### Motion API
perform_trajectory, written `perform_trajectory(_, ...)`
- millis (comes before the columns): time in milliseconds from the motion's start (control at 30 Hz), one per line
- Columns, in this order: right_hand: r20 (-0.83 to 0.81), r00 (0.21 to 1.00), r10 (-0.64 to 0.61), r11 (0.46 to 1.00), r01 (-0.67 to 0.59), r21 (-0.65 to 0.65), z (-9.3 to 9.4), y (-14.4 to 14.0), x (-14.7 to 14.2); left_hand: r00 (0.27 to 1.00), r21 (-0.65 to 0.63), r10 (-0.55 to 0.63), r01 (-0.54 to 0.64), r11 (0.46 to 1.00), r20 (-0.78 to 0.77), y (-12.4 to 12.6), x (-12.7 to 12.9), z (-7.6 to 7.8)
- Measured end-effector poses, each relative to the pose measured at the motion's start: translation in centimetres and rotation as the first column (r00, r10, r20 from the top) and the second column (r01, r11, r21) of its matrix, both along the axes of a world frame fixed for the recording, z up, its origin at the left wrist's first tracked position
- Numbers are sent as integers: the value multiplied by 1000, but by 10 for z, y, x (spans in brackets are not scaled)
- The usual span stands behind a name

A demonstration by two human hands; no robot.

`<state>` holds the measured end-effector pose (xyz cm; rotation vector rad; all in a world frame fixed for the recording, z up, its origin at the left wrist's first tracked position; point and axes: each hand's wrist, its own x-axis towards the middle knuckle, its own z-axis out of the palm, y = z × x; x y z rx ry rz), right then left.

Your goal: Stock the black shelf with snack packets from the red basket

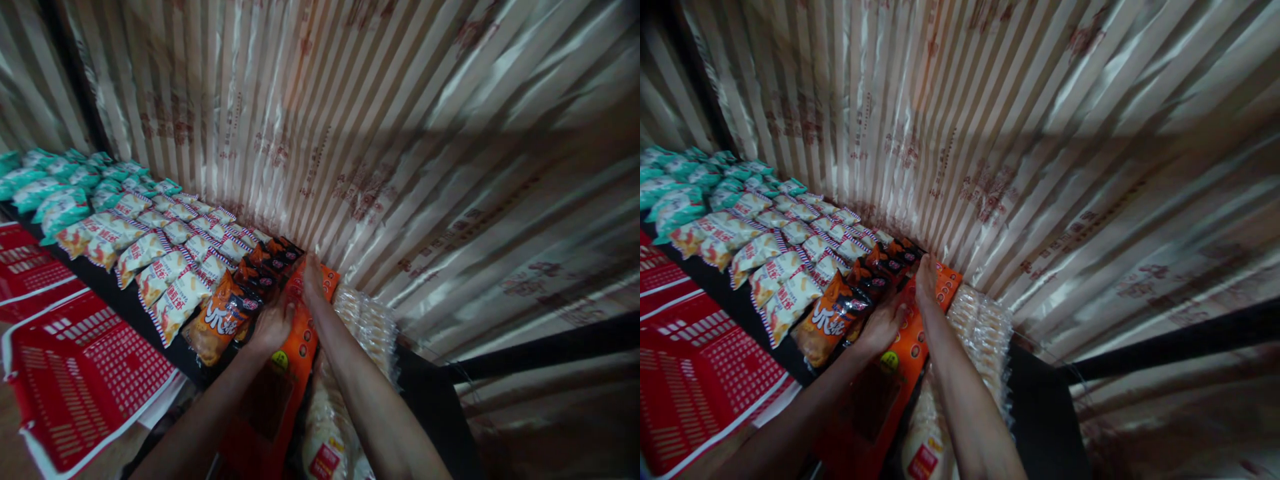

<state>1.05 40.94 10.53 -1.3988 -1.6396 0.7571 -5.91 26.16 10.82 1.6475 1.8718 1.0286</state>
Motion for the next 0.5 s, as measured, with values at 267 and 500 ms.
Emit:
perform_trajectory(267,63,996,-61,993,55,100,25,-44,84,989,216,-73,100,971,-132,-22,51,-1)
perform_trajectory(500,481,873,-76,939,-99,328,8,-71,169,881,369,-385,466,804,-274,-80,103,-2)
